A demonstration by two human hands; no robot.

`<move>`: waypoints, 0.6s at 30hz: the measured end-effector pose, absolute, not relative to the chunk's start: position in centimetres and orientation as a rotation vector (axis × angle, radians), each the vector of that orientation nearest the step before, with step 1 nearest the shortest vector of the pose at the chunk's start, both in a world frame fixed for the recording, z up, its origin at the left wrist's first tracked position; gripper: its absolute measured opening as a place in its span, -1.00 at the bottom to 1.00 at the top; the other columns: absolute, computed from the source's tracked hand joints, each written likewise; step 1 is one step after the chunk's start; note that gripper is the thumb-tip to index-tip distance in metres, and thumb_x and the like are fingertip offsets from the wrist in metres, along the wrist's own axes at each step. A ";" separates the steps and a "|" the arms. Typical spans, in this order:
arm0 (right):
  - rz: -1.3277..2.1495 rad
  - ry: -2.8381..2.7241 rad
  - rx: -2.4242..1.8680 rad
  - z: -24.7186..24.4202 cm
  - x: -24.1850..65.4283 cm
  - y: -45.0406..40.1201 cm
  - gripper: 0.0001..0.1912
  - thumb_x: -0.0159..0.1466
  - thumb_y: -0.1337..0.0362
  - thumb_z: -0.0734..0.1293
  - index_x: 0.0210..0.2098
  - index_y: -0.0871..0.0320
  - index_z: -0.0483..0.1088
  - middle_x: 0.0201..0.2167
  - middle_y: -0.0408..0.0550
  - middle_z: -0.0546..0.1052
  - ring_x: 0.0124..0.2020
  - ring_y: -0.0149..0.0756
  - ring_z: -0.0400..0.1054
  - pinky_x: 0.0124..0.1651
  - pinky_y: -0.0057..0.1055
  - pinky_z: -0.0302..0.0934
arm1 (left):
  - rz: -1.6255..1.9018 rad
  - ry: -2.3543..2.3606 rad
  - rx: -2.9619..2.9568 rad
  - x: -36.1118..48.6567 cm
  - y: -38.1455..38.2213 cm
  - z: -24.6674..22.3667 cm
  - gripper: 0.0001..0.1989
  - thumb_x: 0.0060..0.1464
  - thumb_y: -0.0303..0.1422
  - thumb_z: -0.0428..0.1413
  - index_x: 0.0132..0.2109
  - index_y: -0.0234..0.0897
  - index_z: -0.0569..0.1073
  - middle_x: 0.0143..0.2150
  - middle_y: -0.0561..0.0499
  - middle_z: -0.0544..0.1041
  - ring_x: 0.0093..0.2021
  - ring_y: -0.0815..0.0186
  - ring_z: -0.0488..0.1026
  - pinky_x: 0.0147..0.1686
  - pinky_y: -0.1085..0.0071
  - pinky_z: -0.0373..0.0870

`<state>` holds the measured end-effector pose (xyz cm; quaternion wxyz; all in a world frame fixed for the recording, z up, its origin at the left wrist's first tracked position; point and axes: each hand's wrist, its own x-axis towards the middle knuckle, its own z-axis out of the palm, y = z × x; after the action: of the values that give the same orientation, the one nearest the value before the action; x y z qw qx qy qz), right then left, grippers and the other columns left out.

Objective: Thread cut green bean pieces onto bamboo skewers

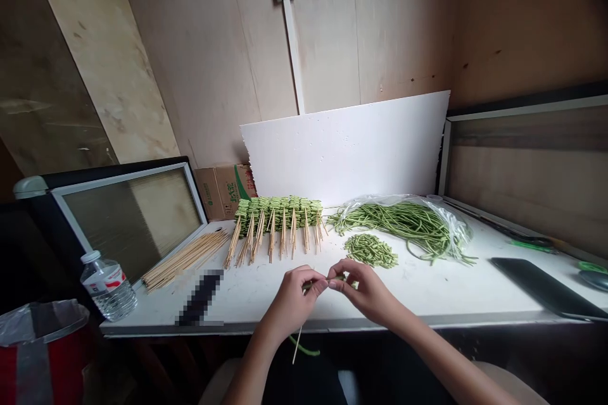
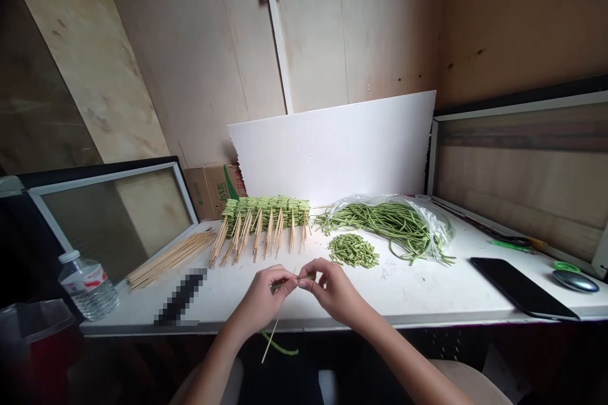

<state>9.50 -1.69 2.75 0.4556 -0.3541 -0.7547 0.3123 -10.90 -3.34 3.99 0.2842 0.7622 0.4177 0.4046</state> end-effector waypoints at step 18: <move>0.905 -1.779 -0.795 3.0 13.9 1.6 -0.54 0.23 -0.19 0.44 -0.33 0.11 0.55 -0.35 0.02 0.56 -0.32 -0.17 0.43 -0.30 -0.30 0.35 | 1.182 0.948 1.915 -13.1 -1.9 3.8 -0.64 0.31 -0.20 0.09 -0.38 -0.31 0.56 -0.33 -0.08 0.53 -0.31 0.29 0.44 -0.27 0.39 0.38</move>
<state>13.94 1.59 2.98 0.4762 -0.3255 -0.7281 0.3704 -13.05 -1.90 3.79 0.3430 0.7366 0.3646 0.4548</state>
